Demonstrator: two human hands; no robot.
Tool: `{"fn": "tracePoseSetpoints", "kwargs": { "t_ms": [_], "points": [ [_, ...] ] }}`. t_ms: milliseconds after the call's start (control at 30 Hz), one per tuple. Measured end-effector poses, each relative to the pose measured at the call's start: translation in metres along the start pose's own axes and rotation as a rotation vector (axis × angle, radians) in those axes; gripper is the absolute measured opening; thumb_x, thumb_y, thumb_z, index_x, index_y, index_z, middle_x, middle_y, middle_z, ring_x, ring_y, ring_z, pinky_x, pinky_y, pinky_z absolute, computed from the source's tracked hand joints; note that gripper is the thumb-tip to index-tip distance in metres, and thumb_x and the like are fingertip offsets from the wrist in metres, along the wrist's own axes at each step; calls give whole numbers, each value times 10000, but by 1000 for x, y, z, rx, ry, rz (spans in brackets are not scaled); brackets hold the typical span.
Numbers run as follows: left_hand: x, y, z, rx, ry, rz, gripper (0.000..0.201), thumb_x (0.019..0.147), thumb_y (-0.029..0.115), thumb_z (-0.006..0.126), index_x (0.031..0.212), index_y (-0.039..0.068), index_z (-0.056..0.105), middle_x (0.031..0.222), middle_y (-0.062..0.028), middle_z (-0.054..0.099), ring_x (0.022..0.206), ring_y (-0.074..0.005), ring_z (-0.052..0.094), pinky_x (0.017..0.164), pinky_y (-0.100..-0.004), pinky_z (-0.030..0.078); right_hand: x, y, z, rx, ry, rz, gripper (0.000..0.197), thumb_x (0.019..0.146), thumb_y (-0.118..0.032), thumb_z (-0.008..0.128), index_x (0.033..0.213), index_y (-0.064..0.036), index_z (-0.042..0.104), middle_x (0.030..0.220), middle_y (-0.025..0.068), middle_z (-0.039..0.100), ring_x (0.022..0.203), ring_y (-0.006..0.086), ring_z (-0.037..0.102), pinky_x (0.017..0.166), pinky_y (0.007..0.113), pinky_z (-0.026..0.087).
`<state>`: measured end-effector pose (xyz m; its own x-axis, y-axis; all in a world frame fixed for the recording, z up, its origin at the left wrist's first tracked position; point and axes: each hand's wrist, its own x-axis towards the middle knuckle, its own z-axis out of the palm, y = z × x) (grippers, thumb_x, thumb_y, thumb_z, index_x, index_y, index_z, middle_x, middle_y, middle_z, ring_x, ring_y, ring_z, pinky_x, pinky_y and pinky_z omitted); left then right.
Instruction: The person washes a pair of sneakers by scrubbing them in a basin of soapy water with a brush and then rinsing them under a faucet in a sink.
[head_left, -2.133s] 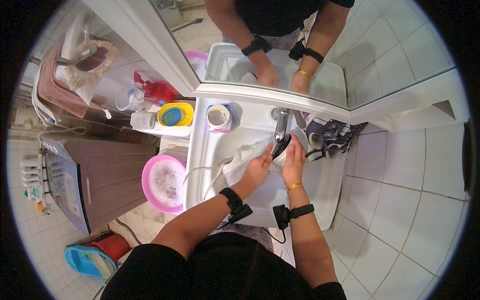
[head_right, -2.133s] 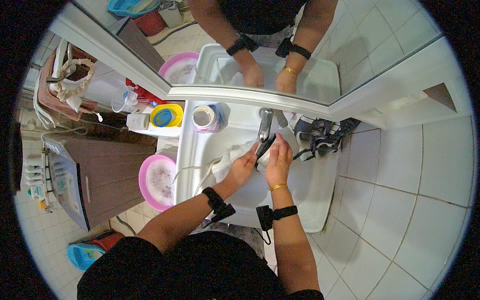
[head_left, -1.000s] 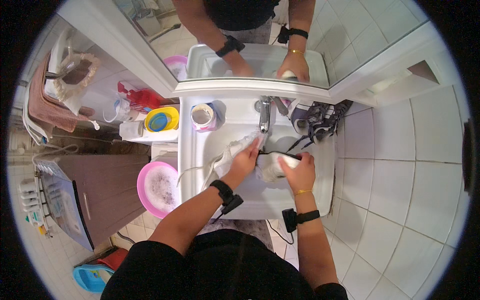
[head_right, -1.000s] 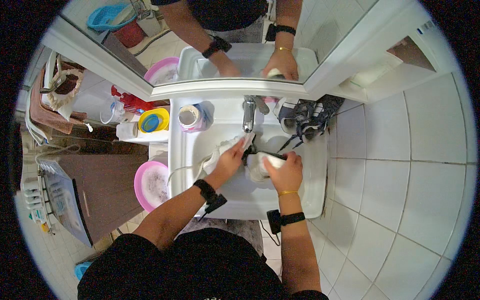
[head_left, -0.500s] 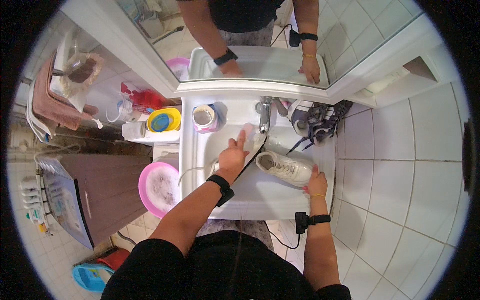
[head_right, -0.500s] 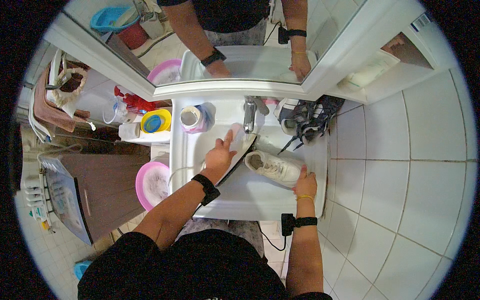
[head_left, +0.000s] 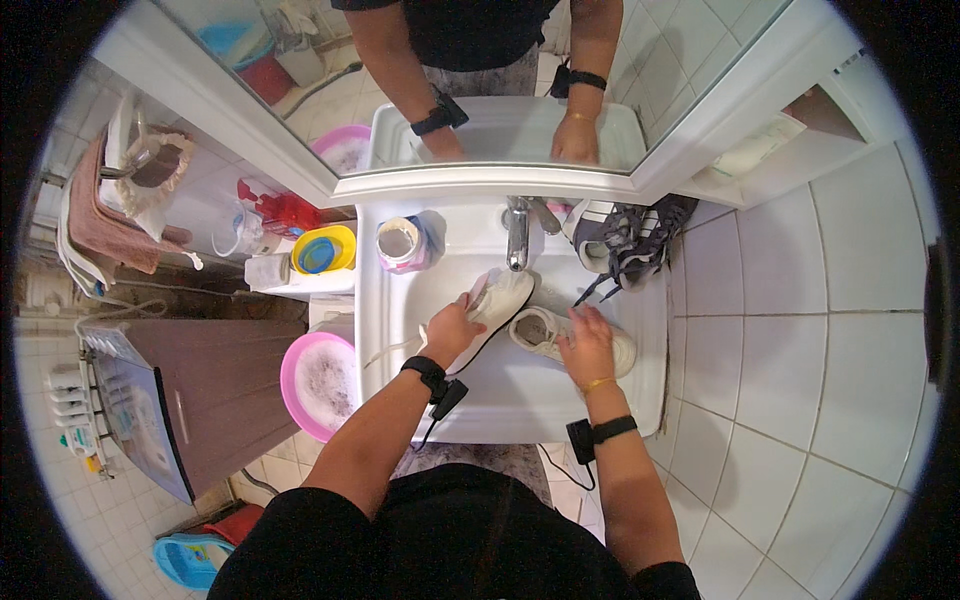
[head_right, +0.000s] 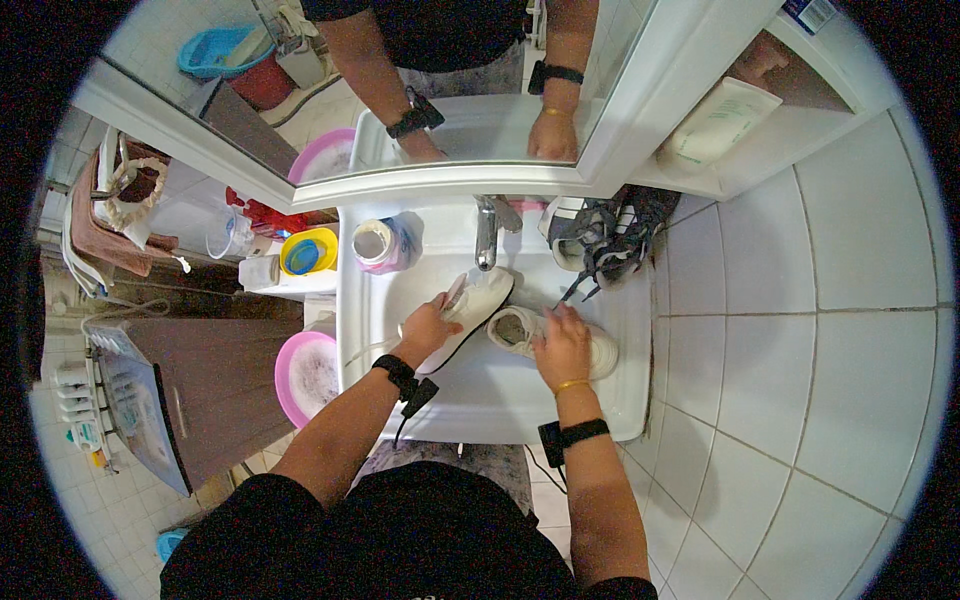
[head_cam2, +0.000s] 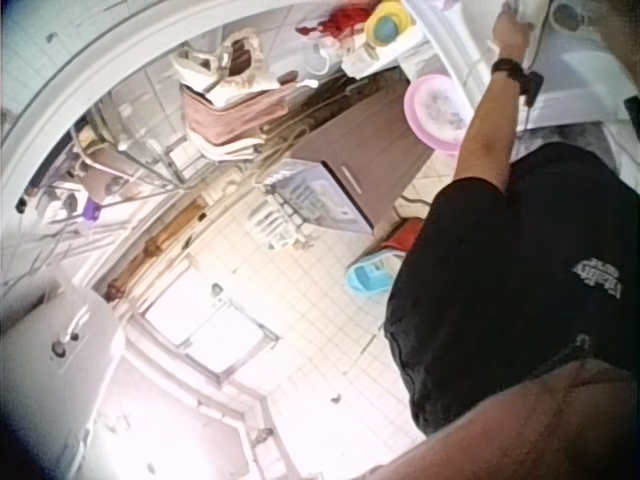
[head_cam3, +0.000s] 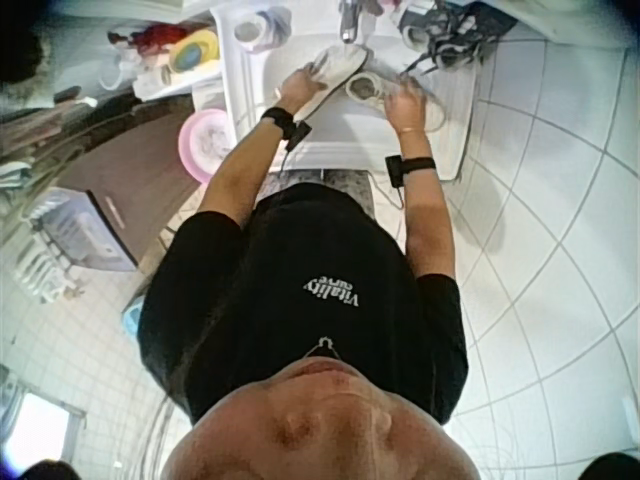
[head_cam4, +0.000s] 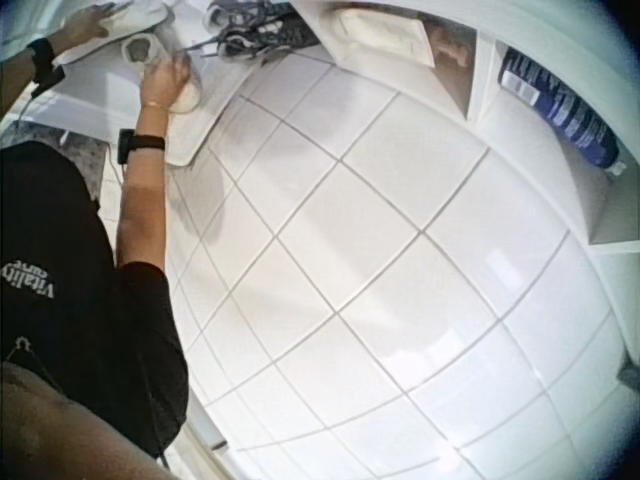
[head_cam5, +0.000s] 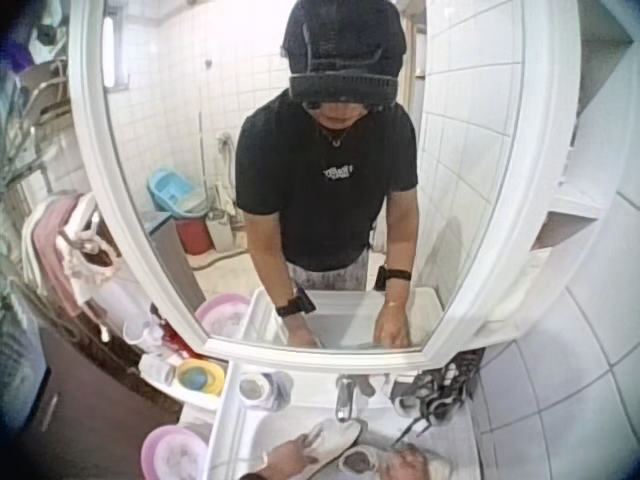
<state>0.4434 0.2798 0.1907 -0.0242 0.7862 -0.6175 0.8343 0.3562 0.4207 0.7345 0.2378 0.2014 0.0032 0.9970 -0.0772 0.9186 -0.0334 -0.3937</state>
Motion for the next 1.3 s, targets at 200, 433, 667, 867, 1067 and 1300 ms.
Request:
{"fn": "tracePoseSetpoints", "kwargs": {
  "t_ms": [200,433,667,867,1067,1300],
  "points": [
    [-28,11,-21,24,257,322,722,746,246,792,1390,120,492,990,-195,680,913,-365,668,776,-448,528,4,-54,-6,-187,-390,-43,521,858,-343,647,1323,-130,545,1416,108,516,1284,296,496,1116,655,205],
    [-24,17,0,-81,363,712,753,739,201,800,1423,199,485,989,-165,671,875,-349,660,752,-436,535,41,-19,21,1216,23,593,746,868,-357,646,1458,-10,349,1362,194,519,1240,284,506,1044,342,383],
    [-12,19,-3,-23,338,527,693,823,273,749,1449,209,457,1169,-178,641,962,-369,656,804,-423,551,69,-27,38,996,109,381,691,745,-253,835,1307,-26,502,1281,152,564,1189,280,519,1019,378,405],
    [-43,43,-8,51,517,540,573,929,296,635,1467,248,444,1034,-151,631,772,-320,678,618,-398,566,67,-65,40,695,214,123,680,765,-159,794,1353,-39,476,1297,203,511,1223,345,473,1051,428,390],
    [-16,44,10,60,407,483,508,963,210,517,1464,247,442,1001,-168,685,772,-359,673,642,-449,548,63,-60,51,780,210,173,698,780,-118,768,1385,-32,430,1315,205,497,1247,343,455,1056,424,394],
    [-27,66,12,133,377,626,544,934,166,505,1470,226,431,867,-187,685,725,-339,681,566,-434,537,44,-74,28,745,101,200,651,753,-65,771,1320,-28,453,1273,182,522,1190,335,514,1022,401,424]
  ]
}}
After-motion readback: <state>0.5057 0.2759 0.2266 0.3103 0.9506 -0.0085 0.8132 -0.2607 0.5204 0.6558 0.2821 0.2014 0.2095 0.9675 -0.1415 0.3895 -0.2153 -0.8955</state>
